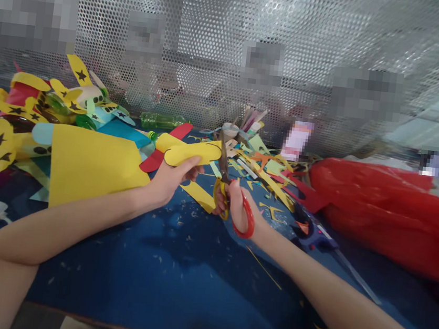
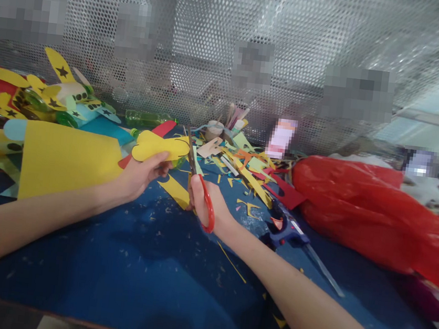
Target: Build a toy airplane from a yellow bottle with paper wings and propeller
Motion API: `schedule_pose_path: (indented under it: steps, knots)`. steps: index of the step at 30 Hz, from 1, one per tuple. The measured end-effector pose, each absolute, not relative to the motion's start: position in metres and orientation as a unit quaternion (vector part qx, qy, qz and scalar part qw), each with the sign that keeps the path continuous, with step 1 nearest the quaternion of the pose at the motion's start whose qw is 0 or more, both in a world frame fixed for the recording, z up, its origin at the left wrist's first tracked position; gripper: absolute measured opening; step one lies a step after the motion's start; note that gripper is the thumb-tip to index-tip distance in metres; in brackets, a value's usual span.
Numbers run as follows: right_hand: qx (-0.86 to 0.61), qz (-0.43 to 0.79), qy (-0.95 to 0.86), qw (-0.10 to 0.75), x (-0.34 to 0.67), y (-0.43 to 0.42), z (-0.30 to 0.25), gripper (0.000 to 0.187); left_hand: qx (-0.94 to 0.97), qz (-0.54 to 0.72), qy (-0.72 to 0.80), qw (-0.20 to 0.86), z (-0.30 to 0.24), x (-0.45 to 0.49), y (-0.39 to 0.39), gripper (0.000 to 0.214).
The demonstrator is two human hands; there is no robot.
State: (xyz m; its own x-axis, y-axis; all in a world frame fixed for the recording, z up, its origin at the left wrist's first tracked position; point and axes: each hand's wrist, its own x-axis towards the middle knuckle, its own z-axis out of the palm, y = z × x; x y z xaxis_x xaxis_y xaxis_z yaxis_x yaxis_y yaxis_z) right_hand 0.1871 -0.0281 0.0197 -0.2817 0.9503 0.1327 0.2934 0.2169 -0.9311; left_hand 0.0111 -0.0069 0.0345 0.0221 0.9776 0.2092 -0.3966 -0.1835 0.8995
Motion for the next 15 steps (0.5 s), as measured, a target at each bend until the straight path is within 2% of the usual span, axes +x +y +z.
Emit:
schedule_pose_path:
  steps: [15]
  knots:
    - [-0.483, 0.400, -0.700, 0.341, 0.1898, -0.0276, 0.0205, 0.062, 0.449, 0.644, 0.322, 0.529, 0.0381, 0.0050, 0.0024, 0.018]
